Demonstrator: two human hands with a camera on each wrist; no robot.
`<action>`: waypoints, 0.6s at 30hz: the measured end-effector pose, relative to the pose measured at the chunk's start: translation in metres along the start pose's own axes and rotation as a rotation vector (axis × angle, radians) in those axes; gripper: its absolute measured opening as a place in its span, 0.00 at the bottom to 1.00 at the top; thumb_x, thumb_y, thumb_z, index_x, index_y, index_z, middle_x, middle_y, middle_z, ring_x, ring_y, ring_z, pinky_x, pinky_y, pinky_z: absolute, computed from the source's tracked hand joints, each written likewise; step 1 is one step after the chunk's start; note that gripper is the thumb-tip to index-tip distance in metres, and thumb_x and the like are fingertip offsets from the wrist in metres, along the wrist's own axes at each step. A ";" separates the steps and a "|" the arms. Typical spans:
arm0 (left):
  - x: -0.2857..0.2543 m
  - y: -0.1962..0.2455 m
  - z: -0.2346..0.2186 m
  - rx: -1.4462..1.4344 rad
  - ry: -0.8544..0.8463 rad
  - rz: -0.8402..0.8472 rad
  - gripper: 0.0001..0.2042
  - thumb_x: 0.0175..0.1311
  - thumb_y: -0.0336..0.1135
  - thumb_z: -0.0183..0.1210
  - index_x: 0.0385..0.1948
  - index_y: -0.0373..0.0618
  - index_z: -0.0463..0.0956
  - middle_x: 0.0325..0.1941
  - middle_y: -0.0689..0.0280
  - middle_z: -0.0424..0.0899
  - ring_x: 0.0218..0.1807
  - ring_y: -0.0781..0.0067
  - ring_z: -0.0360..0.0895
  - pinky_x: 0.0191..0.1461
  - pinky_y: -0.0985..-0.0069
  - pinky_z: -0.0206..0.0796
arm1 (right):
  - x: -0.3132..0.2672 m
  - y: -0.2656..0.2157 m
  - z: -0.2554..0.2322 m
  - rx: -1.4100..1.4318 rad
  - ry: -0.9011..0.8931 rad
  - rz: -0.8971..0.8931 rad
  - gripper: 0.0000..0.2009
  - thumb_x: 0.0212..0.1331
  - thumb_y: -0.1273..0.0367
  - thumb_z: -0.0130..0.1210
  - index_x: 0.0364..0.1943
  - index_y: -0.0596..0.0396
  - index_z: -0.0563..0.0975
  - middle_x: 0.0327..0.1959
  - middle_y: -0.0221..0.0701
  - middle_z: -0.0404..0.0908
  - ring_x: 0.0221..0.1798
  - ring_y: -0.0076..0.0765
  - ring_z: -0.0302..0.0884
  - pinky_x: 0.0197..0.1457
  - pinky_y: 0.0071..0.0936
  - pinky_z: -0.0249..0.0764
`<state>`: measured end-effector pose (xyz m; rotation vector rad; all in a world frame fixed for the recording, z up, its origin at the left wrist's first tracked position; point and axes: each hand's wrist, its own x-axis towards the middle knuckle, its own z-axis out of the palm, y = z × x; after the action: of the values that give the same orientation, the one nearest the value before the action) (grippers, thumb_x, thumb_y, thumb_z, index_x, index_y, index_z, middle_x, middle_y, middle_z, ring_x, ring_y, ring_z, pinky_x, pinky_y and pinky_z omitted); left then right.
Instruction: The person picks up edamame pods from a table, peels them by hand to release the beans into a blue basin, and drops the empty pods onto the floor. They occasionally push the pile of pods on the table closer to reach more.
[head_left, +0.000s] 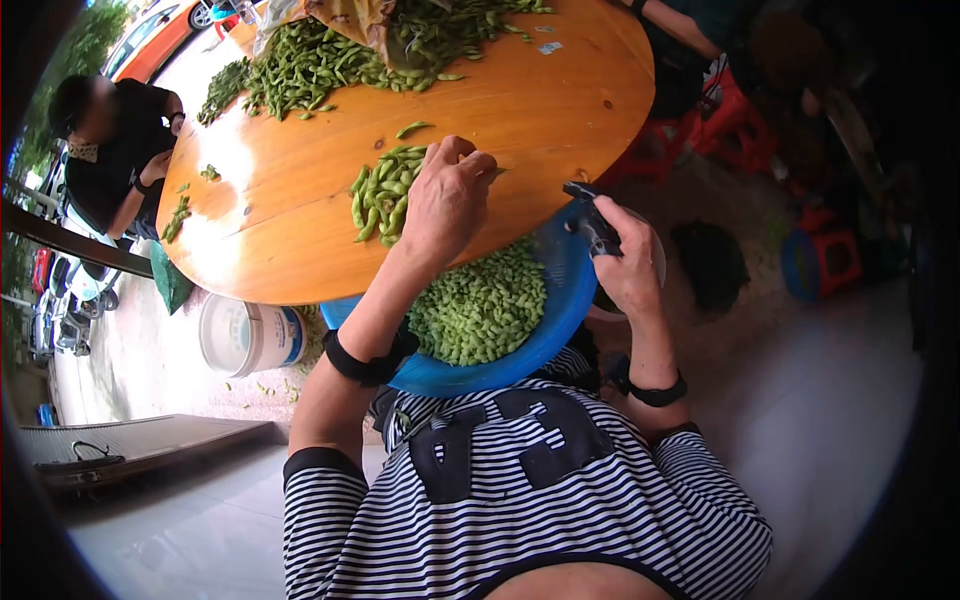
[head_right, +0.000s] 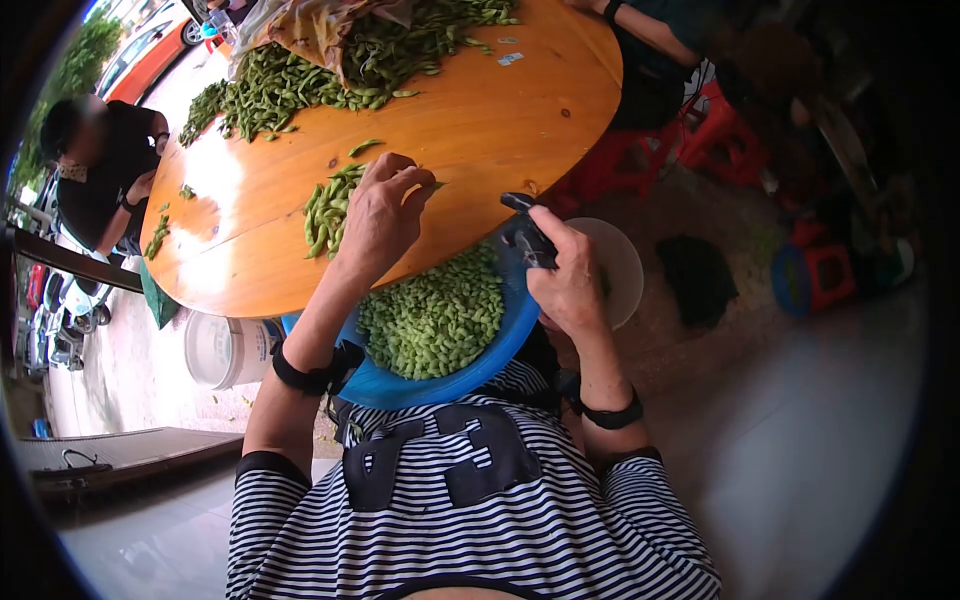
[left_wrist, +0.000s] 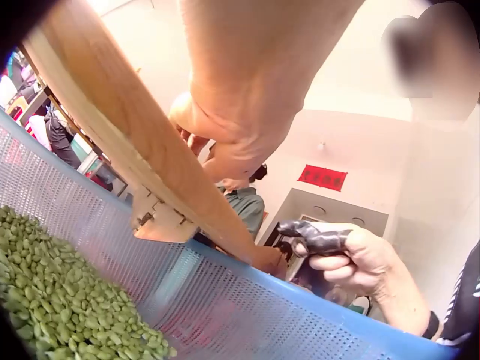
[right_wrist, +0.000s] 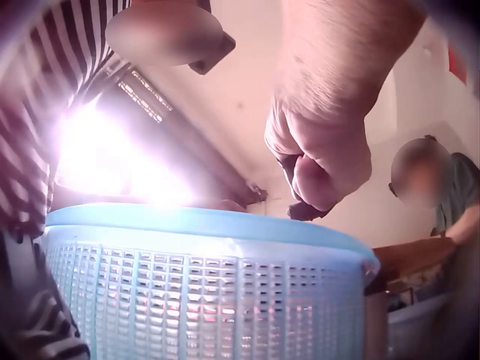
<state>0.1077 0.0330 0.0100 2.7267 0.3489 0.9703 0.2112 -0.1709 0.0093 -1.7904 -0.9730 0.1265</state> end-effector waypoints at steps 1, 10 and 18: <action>0.000 0.008 -0.008 -0.230 -0.073 -0.150 0.03 0.59 0.29 0.59 0.33 0.44 0.80 0.32 0.64 0.79 0.34 0.66 0.74 0.38 0.72 0.67 | 0.002 -0.003 0.003 -0.003 0.002 0.002 0.16 0.45 0.80 0.47 0.42 0.63 0.76 0.26 0.38 0.78 0.27 0.34 0.76 0.32 0.29 0.70; -0.040 0.036 -0.031 -1.210 -0.264 -0.717 0.08 0.67 0.33 0.56 0.33 0.36 0.76 0.20 0.75 0.72 0.22 0.89 0.64 0.25 0.86 0.56 | -0.008 -0.024 0.024 0.975 -0.396 0.396 0.17 0.53 0.80 0.38 0.44 0.68 0.75 0.18 0.22 0.63 0.17 0.13 0.54 0.19 0.14 0.55; -0.060 0.042 -0.022 -0.972 -0.090 -0.606 0.07 0.66 0.32 0.57 0.32 0.38 0.78 0.20 0.73 0.75 0.24 0.87 0.69 0.27 0.87 0.59 | -0.014 -0.022 0.030 1.009 -0.366 0.419 0.19 0.52 0.81 0.36 0.46 0.67 0.75 0.19 0.23 0.65 0.18 0.13 0.54 0.18 0.13 0.54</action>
<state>0.0547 -0.0222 0.0033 1.6269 0.4808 0.5983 0.1745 -0.1558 0.0094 -0.9947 -0.5714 1.0432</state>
